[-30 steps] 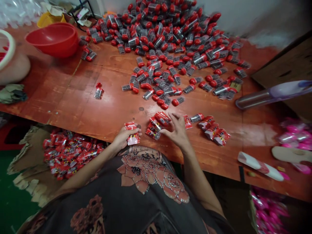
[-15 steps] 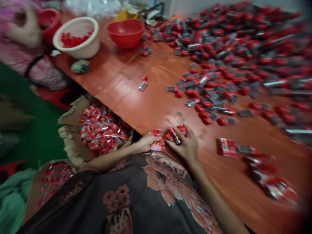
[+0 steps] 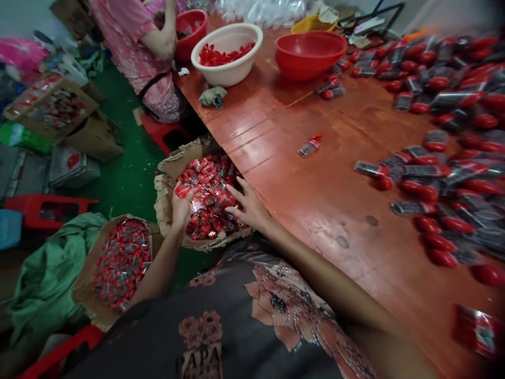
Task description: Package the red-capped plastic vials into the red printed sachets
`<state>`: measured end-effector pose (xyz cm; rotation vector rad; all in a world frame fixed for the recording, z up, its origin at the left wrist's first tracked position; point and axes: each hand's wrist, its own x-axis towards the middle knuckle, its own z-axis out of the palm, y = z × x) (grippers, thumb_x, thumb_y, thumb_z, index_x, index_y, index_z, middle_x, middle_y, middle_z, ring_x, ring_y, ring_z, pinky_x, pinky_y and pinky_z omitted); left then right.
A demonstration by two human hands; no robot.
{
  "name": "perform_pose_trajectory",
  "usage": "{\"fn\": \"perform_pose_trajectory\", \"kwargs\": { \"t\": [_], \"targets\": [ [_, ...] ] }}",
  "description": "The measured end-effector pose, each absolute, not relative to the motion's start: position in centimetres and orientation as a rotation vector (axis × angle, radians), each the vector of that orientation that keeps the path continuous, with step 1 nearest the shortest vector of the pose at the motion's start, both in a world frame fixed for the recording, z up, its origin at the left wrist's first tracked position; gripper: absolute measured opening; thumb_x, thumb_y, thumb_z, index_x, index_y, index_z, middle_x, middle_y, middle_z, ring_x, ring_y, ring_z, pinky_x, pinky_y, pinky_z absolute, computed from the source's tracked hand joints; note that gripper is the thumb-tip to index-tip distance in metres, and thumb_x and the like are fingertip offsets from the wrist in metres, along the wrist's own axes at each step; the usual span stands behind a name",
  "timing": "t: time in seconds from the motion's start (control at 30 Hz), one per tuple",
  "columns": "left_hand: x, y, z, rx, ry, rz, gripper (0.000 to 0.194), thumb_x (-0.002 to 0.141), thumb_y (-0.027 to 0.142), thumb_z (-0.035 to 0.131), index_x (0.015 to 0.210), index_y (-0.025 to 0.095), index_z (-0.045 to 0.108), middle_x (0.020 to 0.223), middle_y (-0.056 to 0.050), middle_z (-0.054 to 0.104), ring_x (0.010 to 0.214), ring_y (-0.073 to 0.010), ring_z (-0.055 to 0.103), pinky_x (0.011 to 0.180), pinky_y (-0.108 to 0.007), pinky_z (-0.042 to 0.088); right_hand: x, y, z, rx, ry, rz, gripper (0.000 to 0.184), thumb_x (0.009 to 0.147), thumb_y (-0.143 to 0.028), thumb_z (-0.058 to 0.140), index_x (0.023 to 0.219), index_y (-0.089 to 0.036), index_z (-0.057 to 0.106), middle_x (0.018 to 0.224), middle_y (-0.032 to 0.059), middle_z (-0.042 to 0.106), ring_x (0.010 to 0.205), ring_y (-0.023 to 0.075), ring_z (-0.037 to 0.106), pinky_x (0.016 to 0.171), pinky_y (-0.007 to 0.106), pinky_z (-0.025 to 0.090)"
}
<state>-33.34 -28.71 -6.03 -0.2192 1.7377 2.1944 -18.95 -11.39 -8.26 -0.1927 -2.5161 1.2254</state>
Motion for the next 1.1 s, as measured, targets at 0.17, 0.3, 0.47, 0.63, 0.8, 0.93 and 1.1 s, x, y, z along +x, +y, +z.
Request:
{"fn": "perform_pose_trajectory", "kwargs": {
  "t": [0.17, 0.3, 0.47, 0.63, 0.8, 0.93, 1.1],
  "targets": [
    [-29.3, -23.1, -4.6, -0.166, 1.432, 2.011, 0.053, 0.070, 0.013, 0.078, 0.120, 0.017, 0.061, 0.083, -0.005, 0.076, 0.078, -0.0202, 0.073, 0.081, -0.035, 0.057, -15.2, -9.9, -6.7, -0.608, -2.104, 1.690, 0.031, 0.085, -0.044, 0.062, 0.106, -0.022, 0.069, 0.102, 0.0064, 0.071, 0.089, 0.0211, 0.066, 0.083, 0.037, 0.053],
    [-22.4, -15.4, -5.3, -0.184, 1.173, 1.791, 0.041, 0.071, 0.008, 0.075, 0.109, 0.019, 0.065, 0.076, 0.000, 0.073, 0.066, -0.0147, 0.070, 0.076, -0.031, 0.059, -11.3, -7.8, -6.0, -0.872, -1.861, 1.692, 0.027, 0.076, -0.043, 0.070, 0.092, -0.021, 0.065, 0.082, 0.0002, 0.068, 0.073, 0.0172, 0.063, 0.069, 0.030, 0.051],
    [-15.6, -8.7, -6.0, -0.105, 0.934, 1.513, 0.012, 0.075, 0.008, 0.070, 0.085, 0.013, 0.068, 0.078, -0.005, 0.074, 0.069, -0.0154, 0.070, 0.077, -0.031, 0.059, -4.5, -3.8, -6.4, -1.097, -1.607, 1.438, 0.023, 0.080, -0.037, 0.063, 0.097, -0.022, 0.062, 0.076, -0.0006, 0.065, 0.069, 0.0177, 0.063, 0.066, 0.030, 0.051],
    [-11.2, -5.0, -5.9, -0.016, 0.928, 1.329, 0.012, 0.073, 0.004, 0.068, 0.084, 0.009, 0.069, 0.079, -0.008, 0.074, 0.068, -0.0172, 0.071, 0.078, -0.033, 0.059, 2.0, -2.1, -6.3, -1.205, -1.672, 1.186, 0.024, 0.088, -0.035, 0.055, 0.108, -0.024, 0.063, 0.090, 0.0028, 0.069, 0.080, 0.0200, 0.066, 0.074, 0.033, 0.053],
    [-9.5, -2.3, -5.4, 0.026, 0.994, 1.340, 0.017, 0.068, 0.003, 0.073, 0.081, 0.011, 0.067, 0.075, -0.005, 0.073, 0.061, -0.0161, 0.069, 0.068, -0.031, 0.059, 4.2, -1.0, -6.8, -1.203, -1.607, 1.169, 0.038, 0.085, -0.032, 0.058, 0.122, -0.022, 0.056, 0.092, 0.0030, 0.067, 0.082, 0.0195, 0.065, 0.075, 0.033, 0.054],
    [-9.5, -1.2, -5.2, 0.086, 1.007, 1.323, 0.014, 0.069, 0.007, 0.074, 0.081, 0.011, 0.067, 0.077, -0.005, 0.074, 0.062, -0.0156, 0.069, 0.067, -0.029, 0.058, 4.3, 0.5, -7.3, -1.221, -1.697, 1.098, 0.037, 0.086, -0.025, 0.052, 0.123, -0.022, 0.057, 0.096, 0.0040, 0.069, 0.087, 0.0203, 0.066, 0.081, 0.035, 0.053],
    [-10.0, -0.5, -5.9, 0.087, 1.074, 1.364, 0.021, 0.063, 0.005, 0.078, 0.080, 0.011, 0.067, 0.076, -0.005, 0.074, 0.064, -0.0167, 0.069, 0.073, -0.033, 0.057, 4.0, 2.5, -7.3, -1.155, -1.923, 1.087, 0.037, 0.088, -0.019, 0.045, 0.121, -0.022, 0.061, 0.103, 0.0058, 0.073, 0.091, 0.0205, 0.070, 0.082, 0.034, 0.053]
  ]
}}
